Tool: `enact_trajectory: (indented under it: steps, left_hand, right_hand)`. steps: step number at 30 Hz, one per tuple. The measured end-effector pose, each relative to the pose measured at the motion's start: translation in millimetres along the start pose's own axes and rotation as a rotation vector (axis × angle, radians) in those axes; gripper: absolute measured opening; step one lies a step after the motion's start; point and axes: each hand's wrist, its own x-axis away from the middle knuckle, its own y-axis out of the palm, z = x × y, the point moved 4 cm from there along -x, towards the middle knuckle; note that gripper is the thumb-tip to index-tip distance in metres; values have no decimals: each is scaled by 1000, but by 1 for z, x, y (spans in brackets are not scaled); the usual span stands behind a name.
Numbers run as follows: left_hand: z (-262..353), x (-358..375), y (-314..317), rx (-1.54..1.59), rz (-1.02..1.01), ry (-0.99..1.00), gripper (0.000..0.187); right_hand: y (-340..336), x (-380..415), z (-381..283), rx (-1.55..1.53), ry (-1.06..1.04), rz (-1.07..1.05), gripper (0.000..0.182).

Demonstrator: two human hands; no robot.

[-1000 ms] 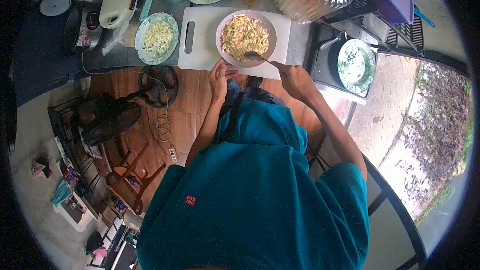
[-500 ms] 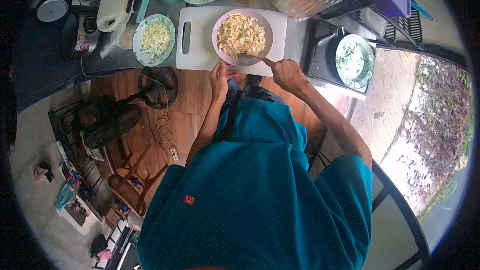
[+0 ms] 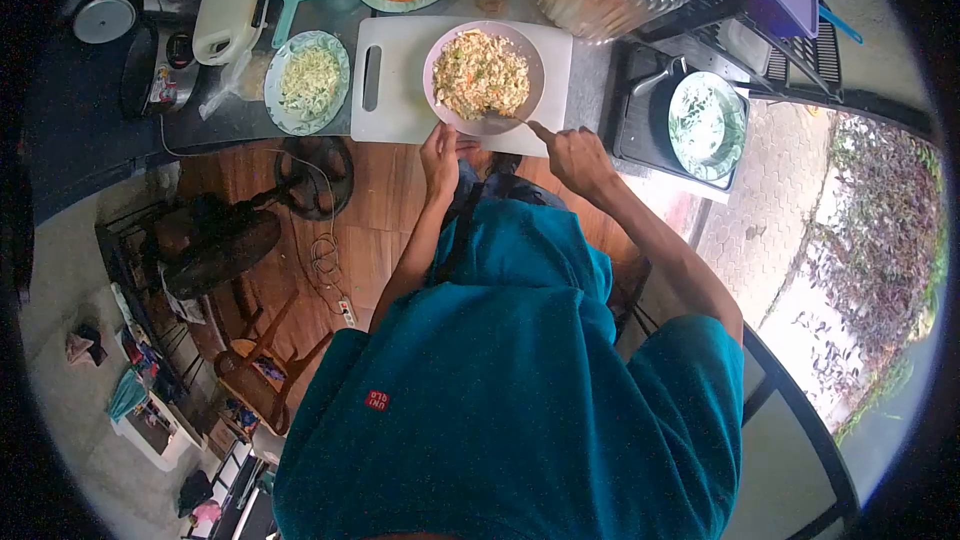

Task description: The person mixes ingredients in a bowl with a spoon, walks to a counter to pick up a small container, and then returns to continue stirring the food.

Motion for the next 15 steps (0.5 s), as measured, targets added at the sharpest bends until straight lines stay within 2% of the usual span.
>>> enact_trajectory:
  steps: [3, 5, 11, 14, 15]
  left_hand:
    - [6, 3, 4, -48, 35, 3, 25]
    - [3, 1, 5, -79, 43, 15, 22]
    - [5, -4, 4, -104, 63, 52, 22]
    - [4, -5, 4, -109, 52, 30, 25]
    - [3, -4, 4, -58, 59, 35, 25]
  right_hand:
    - [-10, 1, -1, -76, 26, -5, 47]
    - [-33, -4, 1, -244, 51, 92, 42]
    - [-49, -74, 44, -139, 21, 254, 36]
    - [-54, -93, 43, -95, 24, 235, 34]
    - [-51, -100, 42, -81, -54, 310, 33]
